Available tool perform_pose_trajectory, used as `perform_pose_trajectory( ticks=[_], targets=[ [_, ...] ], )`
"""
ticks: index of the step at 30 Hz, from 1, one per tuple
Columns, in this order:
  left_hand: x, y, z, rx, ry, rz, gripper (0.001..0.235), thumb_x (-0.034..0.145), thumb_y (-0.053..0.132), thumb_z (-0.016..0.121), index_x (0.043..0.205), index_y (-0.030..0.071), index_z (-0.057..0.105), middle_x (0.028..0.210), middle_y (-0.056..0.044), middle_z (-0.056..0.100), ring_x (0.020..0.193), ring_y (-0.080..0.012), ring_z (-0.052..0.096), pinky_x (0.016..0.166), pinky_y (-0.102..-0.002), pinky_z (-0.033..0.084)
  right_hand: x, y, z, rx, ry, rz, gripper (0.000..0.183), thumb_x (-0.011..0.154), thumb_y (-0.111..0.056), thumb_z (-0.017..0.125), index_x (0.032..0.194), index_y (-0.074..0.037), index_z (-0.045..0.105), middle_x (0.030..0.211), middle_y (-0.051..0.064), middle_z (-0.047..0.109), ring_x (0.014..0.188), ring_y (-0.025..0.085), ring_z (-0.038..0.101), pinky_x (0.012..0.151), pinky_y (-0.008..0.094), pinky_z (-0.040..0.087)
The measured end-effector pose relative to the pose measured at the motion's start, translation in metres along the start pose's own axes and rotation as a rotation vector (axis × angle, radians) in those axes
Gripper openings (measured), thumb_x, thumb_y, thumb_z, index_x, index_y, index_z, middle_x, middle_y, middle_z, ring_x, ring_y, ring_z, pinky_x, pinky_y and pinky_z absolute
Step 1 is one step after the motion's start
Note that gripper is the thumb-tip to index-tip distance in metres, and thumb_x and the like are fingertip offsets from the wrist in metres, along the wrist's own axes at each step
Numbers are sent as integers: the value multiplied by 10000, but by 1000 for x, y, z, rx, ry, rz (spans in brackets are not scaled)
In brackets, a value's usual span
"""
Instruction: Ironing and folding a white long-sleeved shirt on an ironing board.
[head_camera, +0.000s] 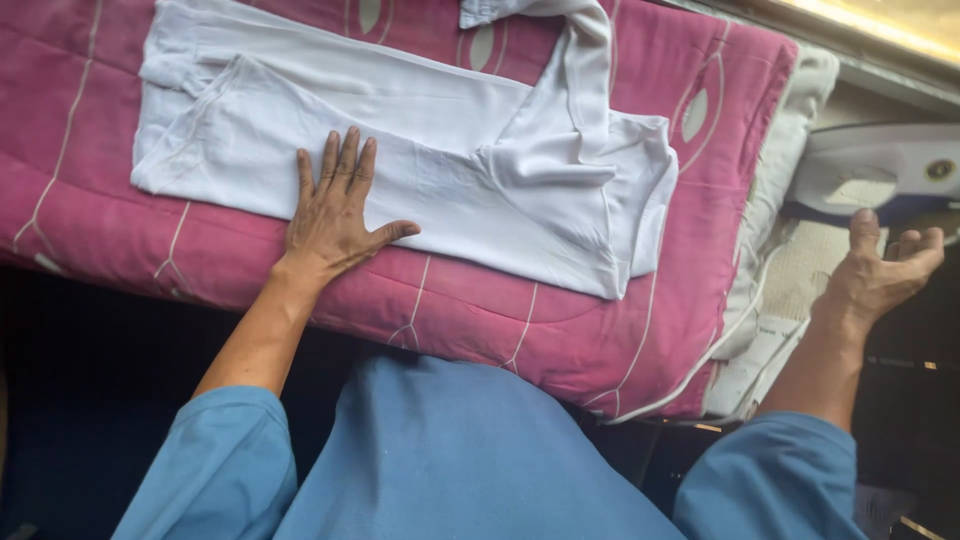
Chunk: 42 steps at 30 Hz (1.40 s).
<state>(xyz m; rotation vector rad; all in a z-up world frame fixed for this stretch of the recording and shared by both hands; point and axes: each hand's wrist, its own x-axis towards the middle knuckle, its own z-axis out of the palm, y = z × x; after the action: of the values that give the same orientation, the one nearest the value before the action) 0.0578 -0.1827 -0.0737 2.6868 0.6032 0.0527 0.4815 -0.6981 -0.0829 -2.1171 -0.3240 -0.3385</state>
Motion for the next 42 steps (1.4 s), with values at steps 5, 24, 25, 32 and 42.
perform_pose_trajectory(
  ticks=[5, 24, 25, 32, 42],
  targets=[
    [5, -14, -17, 29, 21, -29, 1293, 738, 962, 291, 1615, 17, 195, 1694, -209, 146, 1549, -366, 9, 1199, -634, -82, 23, 7, 32, 49, 63, -173, 317, 1077, 33, 757, 1257, 45, 496, 1187, 248, 624, 1042, 354, 717, 926, 417, 666],
    [29, -52, -30, 112, -145, 127, 1228, 800, 915, 448, 1657, 113, 85, 1716, -167, 1, 1572, -375, -24, 1224, -657, -28, -198, -327, 122, -1027, -704, 390, 635, 857, -684, 674, 987, -62, 690, 939, 228, 766, 928, 467, 741, 795, 558, 569],
    [31, -56, -29, 117, -152, 152, 1228, 800, 915, 448, 1657, 113, 85, 1716, -167, 1, 1572, -375, -24, 1224, -657, -28, -196, -325, 120, -1024, -691, 415, 635, 857, -684, 674, 987, -62, 690, 939, 228, 766, 928, 467, 741, 795, 558, 569],
    [25, -71, -28, 161, -103, 178, 1274, 854, 979, 251, 1663, 19, 35, 1708, -204, -81, 1524, -346, -190, 1175, -622, -213, -218, -368, 137, -1048, -515, 511, 621, 891, -654, 833, 919, -49, 696, 730, 114, 686, 568, 281, 680, 605, 437, 580],
    [35, -131, -40, 56, -31, 71, 1135, 905, 889, 155, 1664, 45, 140, 1724, -130, 14, 1539, -344, -108, 1127, -688, -204, -214, -421, 262, -840, -553, 126, 522, 850, -508, 851, 857, -25, 651, 670, 165, 704, 527, 340, 681, 594, 447, 549]
  ],
)
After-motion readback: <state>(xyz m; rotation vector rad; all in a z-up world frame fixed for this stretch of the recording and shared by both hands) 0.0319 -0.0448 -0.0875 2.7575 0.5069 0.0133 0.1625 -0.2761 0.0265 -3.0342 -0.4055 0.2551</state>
